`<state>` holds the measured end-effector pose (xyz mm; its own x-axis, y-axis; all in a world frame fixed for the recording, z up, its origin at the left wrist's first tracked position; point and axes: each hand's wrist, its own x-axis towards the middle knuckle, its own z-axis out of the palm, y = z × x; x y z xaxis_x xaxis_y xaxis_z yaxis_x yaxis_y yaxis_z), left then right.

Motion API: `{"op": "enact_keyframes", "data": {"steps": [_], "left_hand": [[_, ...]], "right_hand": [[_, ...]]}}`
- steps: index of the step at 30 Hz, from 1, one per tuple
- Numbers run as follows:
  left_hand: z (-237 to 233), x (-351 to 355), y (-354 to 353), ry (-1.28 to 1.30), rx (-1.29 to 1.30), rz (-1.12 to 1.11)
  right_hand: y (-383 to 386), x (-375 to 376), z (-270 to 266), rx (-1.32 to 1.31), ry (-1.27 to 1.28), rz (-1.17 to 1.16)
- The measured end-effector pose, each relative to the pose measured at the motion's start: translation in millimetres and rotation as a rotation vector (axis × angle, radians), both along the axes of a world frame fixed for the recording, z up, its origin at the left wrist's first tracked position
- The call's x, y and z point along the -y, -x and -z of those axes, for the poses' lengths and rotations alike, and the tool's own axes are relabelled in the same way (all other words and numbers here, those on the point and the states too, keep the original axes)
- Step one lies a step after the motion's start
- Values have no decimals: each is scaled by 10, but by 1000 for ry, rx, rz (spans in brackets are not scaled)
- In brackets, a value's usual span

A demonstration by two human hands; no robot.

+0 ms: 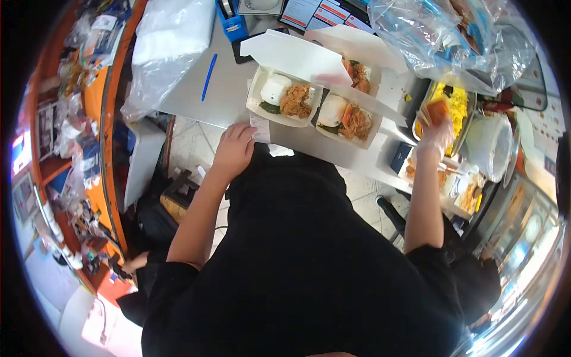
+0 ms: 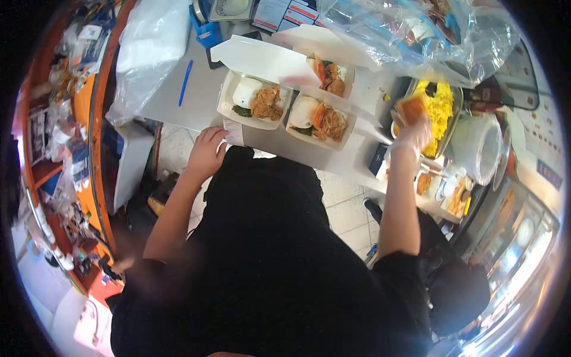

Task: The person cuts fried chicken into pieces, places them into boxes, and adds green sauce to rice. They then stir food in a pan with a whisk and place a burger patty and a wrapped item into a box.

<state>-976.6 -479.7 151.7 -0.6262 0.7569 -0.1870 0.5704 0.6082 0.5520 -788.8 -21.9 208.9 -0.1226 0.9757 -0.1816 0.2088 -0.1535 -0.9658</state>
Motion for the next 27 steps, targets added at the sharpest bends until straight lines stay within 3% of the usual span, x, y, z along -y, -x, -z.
{"op": "enact_keyframes", "data": {"steps": [1,3,4,5,6,7,8,9,11,12,14,15,17,19,20,22,25,26,27], "left_hand": [[40,28,63,-41,-13,79],[124,107,144,-88,-15,167],[163,121,191,-123,-38,262],[184,150,222,-160,-63,362],[194,186,248,-173,-63,386],[211,195,288,-157,-84,473],[229,196,311,-142,-105,562],[240,208,339,-160,-114,599],[266,186,419,-66,-171,727],[253,162,456,-81,-169,758],[238,115,513,28,-220,777],[267,101,540,6,-216,818],[327,59,533,-143,-149,659],[268,23,480,-124,-117,644],[303,35,473,-129,-148,618],[342,38,449,-150,-188,625],[369,6,379,-82,-220,608],[371,-19,341,-83,-286,572],[374,-57,308,-87,-353,531]], "right_hand": [[-169,296,-125,-88,-93,95],[-114,1136,-575,268,-264,327],[-131,1395,-386,-126,-474,99],[242,1871,-599,-287,-404,43],[167,1948,-300,455,-1011,-269],[355,2189,-78,629,-1008,-548],[731,2491,-249,660,-1162,-704],[974,2765,2,765,-1118,-669],[1241,3056,140,783,-577,-899],[1218,3131,118,800,-570,-869],[1081,3266,52,404,-925,-807],[1007,3205,96,437,-923,-771],[780,2872,289,478,-935,-205],[506,2463,442,611,-528,257],[279,2143,799,623,-536,293],[-225,1587,1545,350,105,212],[-75,1743,796,679,71,-342],[-131,1780,585,575,201,-430],[-211,1768,1040,373,14,-352]]}}
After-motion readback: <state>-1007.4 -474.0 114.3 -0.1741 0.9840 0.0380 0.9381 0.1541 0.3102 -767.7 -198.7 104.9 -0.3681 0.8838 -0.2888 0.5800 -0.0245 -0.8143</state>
